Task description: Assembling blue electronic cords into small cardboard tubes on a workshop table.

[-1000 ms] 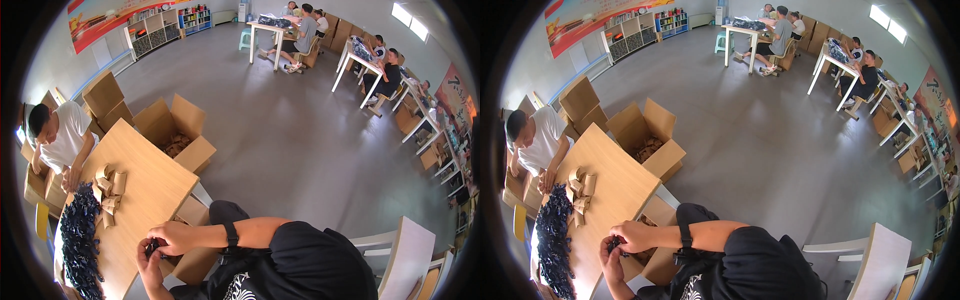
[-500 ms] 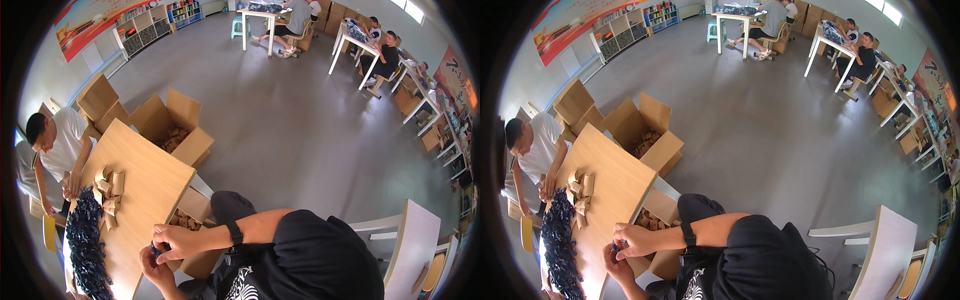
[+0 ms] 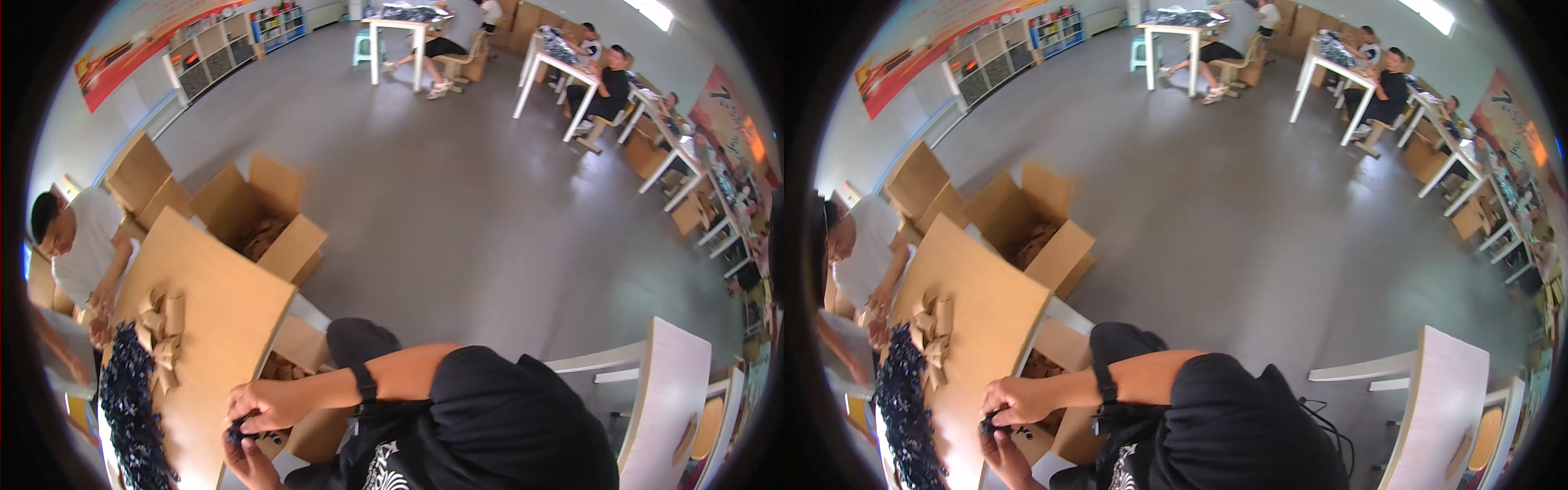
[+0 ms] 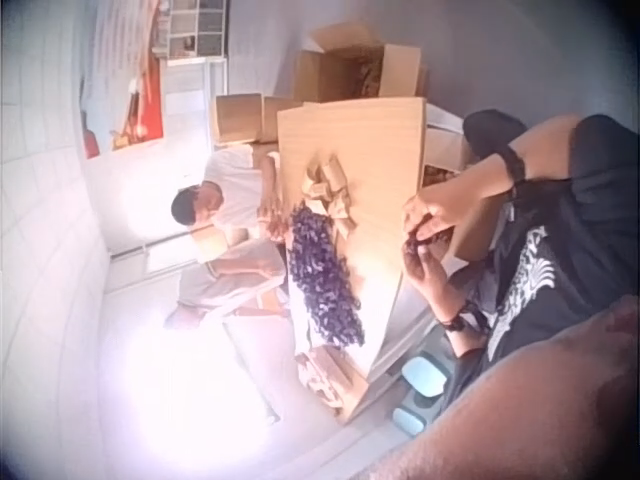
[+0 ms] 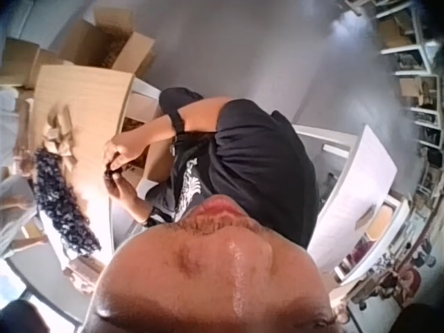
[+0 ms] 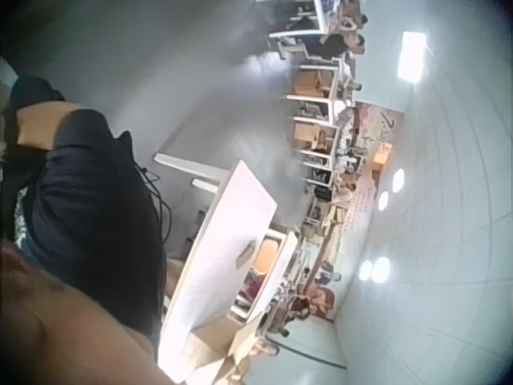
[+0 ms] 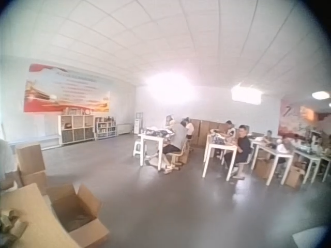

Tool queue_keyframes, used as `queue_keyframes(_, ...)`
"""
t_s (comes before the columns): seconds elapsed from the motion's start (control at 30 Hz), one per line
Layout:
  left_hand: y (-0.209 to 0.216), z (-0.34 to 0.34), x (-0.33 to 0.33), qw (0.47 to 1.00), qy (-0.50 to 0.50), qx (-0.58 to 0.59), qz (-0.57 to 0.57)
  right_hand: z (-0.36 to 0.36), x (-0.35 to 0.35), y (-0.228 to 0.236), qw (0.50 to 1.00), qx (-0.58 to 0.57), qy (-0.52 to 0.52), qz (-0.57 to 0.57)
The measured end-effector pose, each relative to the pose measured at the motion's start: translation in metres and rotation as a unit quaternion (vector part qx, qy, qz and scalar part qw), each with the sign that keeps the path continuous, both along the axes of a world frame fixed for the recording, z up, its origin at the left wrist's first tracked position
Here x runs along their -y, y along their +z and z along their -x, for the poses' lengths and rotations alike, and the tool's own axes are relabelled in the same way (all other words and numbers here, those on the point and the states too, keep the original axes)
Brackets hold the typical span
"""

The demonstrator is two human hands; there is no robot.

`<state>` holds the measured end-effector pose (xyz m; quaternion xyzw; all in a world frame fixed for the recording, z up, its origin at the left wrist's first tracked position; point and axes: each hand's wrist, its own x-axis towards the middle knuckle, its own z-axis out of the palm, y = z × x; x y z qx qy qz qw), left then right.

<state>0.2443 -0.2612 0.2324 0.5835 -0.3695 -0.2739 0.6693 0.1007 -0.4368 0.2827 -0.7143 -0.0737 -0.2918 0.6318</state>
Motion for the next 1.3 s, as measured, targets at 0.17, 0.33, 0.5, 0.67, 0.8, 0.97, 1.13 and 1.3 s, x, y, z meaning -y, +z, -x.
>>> queue_keyframes(0.17, 0.05, 0.037, 0.013, 0.998, -0.034, 0.048, 0.002, -0.002, 0.003, -0.005, 1.0, 0.013, -0.018, -0.003)
queue_keyframes(0.33, 0.056, 0.051, 0.023, 0.999, 0.009, 0.021, -0.024, 0.015, 0.006, 0.005, 0.996, -0.036, -0.077, 0.032)
queue_keyframes(0.5, 0.034, 0.043, 0.029, 0.999, -0.011, 0.03, 0.009, 0.013, 0.0, -0.009, 0.984, 0.04, -0.159, 0.069)
queue_keyframes(0.67, 0.034, 0.048, 0.035, 0.998, 0.053, 0.043, 0.0, 0.021, -0.01, -0.004, 0.986, 0.014, -0.158, 0.055)
queue_keyframes(0.8, 0.035, 0.046, 0.037, 0.998, 0.04, 0.04, -0.015, 0.021, -0.007, -0.005, 0.989, -0.021, -0.139, 0.045)
queue_keyframes(0.97, 0.026, 0.031, 0.038, 0.999, 0.028, -0.017, -0.019, 0.014, -0.006, -0.011, 0.983, -0.063, -0.161, 0.057)
queue_keyframes(1.13, 0.015, -0.01, 0.042, 0.994, -0.094, -0.06, 0.019, 0.0, 0.009, -0.02, 0.969, -0.057, -0.226, 0.078)
queue_keyframes(1.3, 0.018, -0.073, 0.07, 0.952, 0.055, 0.259, -0.154, -0.02, 0.037, -0.023, 0.962, -0.045, -0.252, 0.096)
